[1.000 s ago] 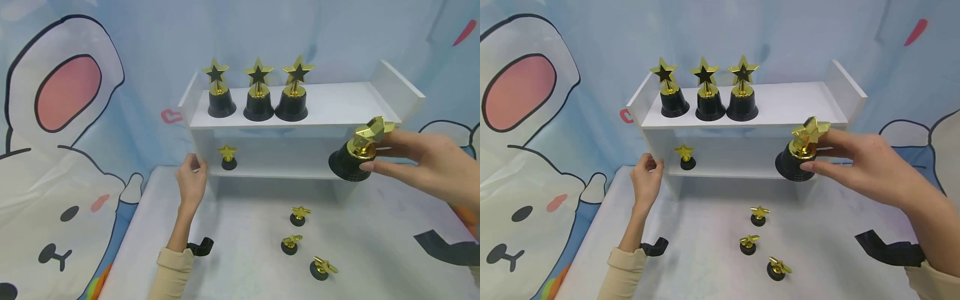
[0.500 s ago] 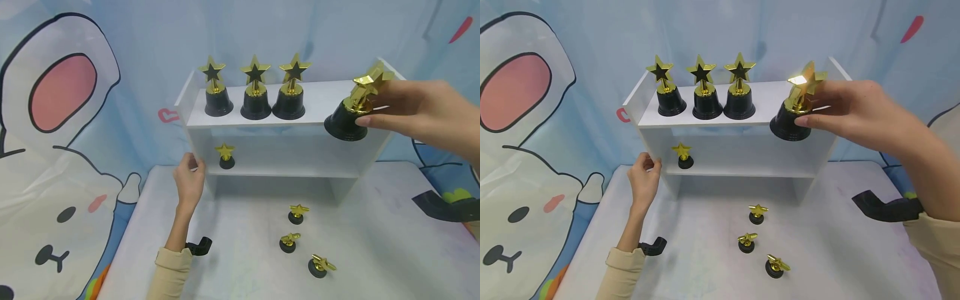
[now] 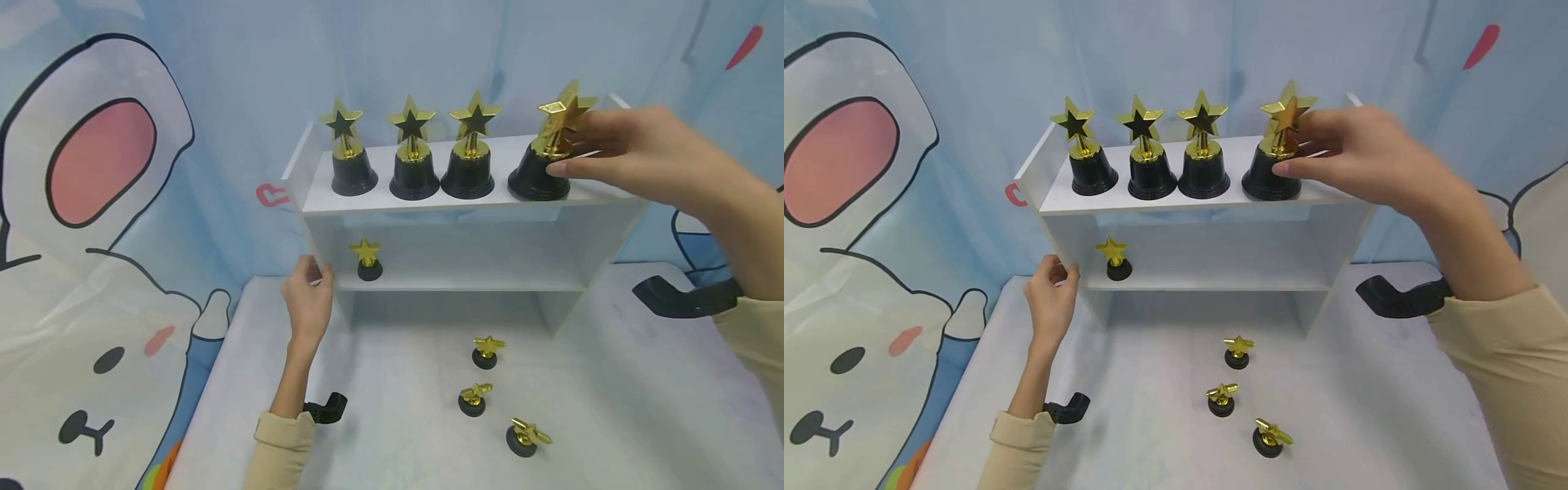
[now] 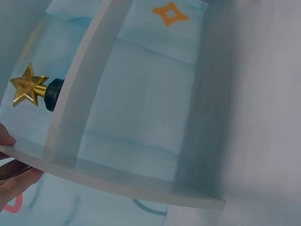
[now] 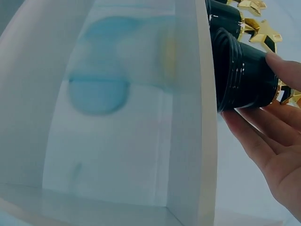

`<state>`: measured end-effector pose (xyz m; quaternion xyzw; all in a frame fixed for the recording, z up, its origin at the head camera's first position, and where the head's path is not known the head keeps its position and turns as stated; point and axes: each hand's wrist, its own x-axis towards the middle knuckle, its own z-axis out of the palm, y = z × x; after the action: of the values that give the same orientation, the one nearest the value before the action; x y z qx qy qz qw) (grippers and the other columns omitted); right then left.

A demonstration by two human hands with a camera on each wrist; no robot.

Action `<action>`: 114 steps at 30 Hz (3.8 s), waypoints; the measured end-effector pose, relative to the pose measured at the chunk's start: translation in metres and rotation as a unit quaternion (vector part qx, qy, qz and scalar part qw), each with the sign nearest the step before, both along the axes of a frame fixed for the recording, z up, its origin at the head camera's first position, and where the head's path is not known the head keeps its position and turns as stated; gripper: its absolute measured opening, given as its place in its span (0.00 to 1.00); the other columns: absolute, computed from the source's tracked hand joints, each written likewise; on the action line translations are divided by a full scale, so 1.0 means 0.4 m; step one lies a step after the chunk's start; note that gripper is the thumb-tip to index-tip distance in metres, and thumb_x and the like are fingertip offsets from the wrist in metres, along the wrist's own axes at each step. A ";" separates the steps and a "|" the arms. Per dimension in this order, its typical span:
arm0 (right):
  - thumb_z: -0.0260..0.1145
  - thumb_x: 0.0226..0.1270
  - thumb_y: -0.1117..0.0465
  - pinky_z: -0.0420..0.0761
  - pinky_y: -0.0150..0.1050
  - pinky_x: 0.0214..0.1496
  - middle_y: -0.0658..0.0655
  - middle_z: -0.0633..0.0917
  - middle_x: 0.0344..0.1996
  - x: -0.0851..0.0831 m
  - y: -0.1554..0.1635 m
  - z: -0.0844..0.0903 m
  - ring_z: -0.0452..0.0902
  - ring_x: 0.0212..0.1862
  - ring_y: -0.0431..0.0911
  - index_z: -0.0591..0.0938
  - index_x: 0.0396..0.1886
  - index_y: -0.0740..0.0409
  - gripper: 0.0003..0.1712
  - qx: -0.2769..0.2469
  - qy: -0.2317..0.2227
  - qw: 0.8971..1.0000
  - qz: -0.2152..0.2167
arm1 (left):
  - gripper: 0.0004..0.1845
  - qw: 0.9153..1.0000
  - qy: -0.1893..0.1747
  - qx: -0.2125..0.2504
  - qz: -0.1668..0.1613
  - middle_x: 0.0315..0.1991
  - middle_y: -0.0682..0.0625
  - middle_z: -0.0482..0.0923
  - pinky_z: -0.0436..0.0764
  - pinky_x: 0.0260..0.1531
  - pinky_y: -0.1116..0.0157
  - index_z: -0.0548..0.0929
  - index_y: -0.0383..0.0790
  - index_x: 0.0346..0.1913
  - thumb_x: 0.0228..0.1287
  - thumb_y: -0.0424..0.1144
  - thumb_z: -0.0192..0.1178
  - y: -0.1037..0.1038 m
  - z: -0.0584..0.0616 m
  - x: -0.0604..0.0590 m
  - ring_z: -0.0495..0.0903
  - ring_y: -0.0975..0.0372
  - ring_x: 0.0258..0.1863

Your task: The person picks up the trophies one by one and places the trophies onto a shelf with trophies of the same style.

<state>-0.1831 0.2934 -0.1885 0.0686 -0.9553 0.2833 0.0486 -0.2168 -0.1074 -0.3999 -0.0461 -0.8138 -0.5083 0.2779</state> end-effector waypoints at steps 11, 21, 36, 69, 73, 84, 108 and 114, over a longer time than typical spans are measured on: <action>0.67 0.73 0.45 0.77 0.37 0.60 0.69 0.76 0.69 -0.043 -0.010 -0.008 0.72 0.69 0.67 0.71 0.75 0.58 0.38 0.010 -0.005 1.000 0.022 | 0.07 1.000 0.002 0.001 -0.002 0.37 0.35 0.88 0.91 0.39 0.53 0.85 0.31 0.45 0.69 0.29 0.60 -0.006 0.001 0.006 0.90 0.47 0.39; 0.67 0.72 0.42 0.73 0.22 0.53 0.63 0.77 0.69 -0.050 -0.006 -0.024 0.72 0.69 0.63 0.72 0.76 0.52 0.38 -0.017 0.003 1.000 0.019 | 0.07 1.000 0.005 -0.001 0.004 0.36 0.34 0.88 0.91 0.38 0.52 0.85 0.31 0.45 0.69 0.29 0.60 -0.006 0.003 0.008 0.91 0.46 0.38; 0.67 0.73 0.48 0.69 0.25 0.70 0.62 0.66 0.78 -0.001 0.015 -0.063 0.65 0.74 0.66 0.58 0.83 0.46 0.44 -0.054 0.048 0.997 0.007 | 0.08 1.000 0.003 0.004 -0.002 0.37 0.34 0.88 0.91 0.39 0.52 0.85 0.32 0.46 0.69 0.29 0.59 -0.002 0.005 -0.003 0.90 0.46 0.39; 0.72 0.64 0.73 0.68 0.21 0.70 0.26 0.82 0.52 0.184 -0.033 -0.276 0.77 0.56 0.27 0.84 0.60 0.60 0.24 -0.142 0.288 0.947 -0.024 | 0.06 1.000 0.000 0.004 -0.005 0.36 0.36 0.89 0.90 0.41 0.53 0.84 0.33 0.44 0.69 0.30 0.60 -0.001 0.005 -0.010 0.90 0.48 0.38; 0.72 0.65 0.71 0.66 0.20 0.71 0.25 0.82 0.52 0.207 -0.033 -0.314 0.77 0.56 0.25 0.84 0.60 0.58 0.23 -0.137 0.267 0.953 -0.026 | 0.06 1.000 -0.001 0.003 -0.007 0.37 0.35 0.88 0.90 0.41 0.53 0.84 0.32 0.44 0.69 0.30 0.60 -0.002 0.005 -0.009 0.90 0.48 0.38; 0.78 0.58 0.69 0.63 0.09 0.60 0.46 0.88 0.50 0.273 -0.043 -0.461 0.73 0.51 0.18 0.85 0.57 0.56 0.25 -0.075 0.227 0.971 -0.009 | 0.07 1.000 -0.011 0.002 -0.009 0.37 0.35 0.88 0.90 0.41 0.54 0.84 0.32 0.44 0.70 0.30 0.59 0.001 0.006 -0.011 0.89 0.48 0.39; 0.80 0.57 0.46 0.88 0.42 0.50 0.47 0.89 0.50 0.395 -0.088 -0.711 0.86 0.50 0.48 0.84 0.56 0.47 0.29 -0.077 -0.078 0.994 -0.013 | 0.07 1.000 -0.018 0.005 -0.008 0.37 0.36 0.89 0.90 0.40 0.52 0.84 0.33 0.44 0.70 0.31 0.59 -0.001 0.006 -0.008 0.90 0.48 0.40; 0.83 0.52 0.53 0.89 0.39 0.46 0.46 0.90 0.47 0.409 -0.100 -0.742 0.87 0.47 0.45 0.85 0.54 0.49 0.28 -0.067 -0.076 0.995 -0.010 | 0.07 1.000 -0.013 0.002 -0.004 0.37 0.36 0.89 0.90 0.39 0.52 0.85 0.32 0.44 0.70 0.31 0.59 -0.004 0.009 -0.008 0.90 0.48 0.39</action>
<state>-0.0195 0.2535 -0.4853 0.0340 -0.9358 0.3505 -0.0168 -0.2201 -0.1091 -0.3962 -0.0427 -0.8160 -0.5117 0.2655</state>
